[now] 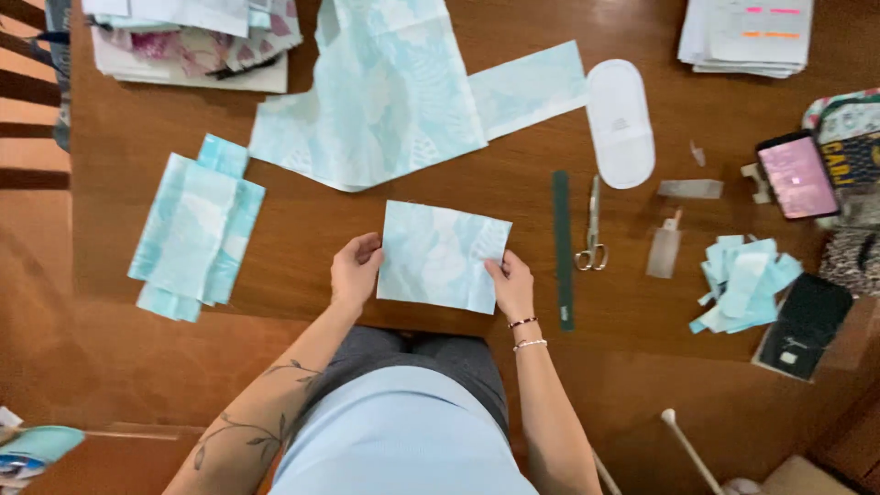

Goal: Measuring and cutting fabric pieces using a ruler and scissors on a wooden table.

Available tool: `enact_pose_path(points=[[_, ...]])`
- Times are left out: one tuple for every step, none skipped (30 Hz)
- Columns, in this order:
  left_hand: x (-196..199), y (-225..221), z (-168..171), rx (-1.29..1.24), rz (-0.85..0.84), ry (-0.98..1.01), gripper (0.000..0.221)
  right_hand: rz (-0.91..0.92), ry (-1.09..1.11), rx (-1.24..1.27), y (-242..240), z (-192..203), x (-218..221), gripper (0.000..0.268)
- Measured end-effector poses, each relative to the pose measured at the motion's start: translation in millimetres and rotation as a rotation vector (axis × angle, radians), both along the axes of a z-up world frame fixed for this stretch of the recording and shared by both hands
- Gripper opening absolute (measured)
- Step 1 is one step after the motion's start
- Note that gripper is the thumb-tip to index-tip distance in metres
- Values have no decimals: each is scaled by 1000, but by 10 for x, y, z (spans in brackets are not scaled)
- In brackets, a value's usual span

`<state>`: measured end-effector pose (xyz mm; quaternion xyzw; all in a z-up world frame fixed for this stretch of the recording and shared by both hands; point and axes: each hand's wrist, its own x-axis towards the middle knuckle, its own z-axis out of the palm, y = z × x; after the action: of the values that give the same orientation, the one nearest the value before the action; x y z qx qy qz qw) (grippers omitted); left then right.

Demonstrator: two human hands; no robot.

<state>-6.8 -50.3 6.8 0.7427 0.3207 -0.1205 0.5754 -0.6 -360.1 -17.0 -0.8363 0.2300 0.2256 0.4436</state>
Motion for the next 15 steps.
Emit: enact_pose_path(points=[[1, -77, 4, -5, 13, 134, 41, -10, -18, 36, -147, -146, -19, 20], [-44, -131, -102, -8, 17, 118, 41, -6, -33, 33, -257, -257, -41, 20], [-80, -178, -214, 53, -14, 162, 41, -5, -63, 94, -360, -373, -51, 19], [-116, -203, -334, 114, -45, 210, 41, -3, -89, 156, -440, -496, -63, 19], [-35, -271, -217, 111, -40, 199, 41, 3, -99, 152, -446, -364, 25, 19], [-41, -324, -84, 122, -40, 203, 36, 9, -103, 198, -434, -235, 46, 18], [-49, -366, 45, 132, -41, 208, 31, 15, -106, 244, -411, -109, 62, 18], [-50, -369, 28, 132, -32, 217, 31, 22, -97, 246, -424, -85, 81, 18], [-52, -364, 11, 164, -39, 216, 30, 54, -101, 200, -430, -60, 99, 20], [-40, -375, -8, 196, -46, 211, 29, 87, -110, 155, -451, -36, 134, 21], [-103, -425, -26, 195, -37, 216, 29, 96, -106, 156, -549, -121, 54, 21], [-79, -433, -47, 187, -13, 225, 28, 116, -100, 127, -603, -217, 76, 23], [-45, -433, -62, 179, 10, 235, 27, 135, -94, 98, -649, -309, 110, 25], [-46, -443, -88, 183, 18, 224, 27, 142, -106, 103, -656, -274, 151, 25], [-44, -453, -118, 180, -5, 208, 29, 198, -104, 47, -663, -243, 193, 31]])
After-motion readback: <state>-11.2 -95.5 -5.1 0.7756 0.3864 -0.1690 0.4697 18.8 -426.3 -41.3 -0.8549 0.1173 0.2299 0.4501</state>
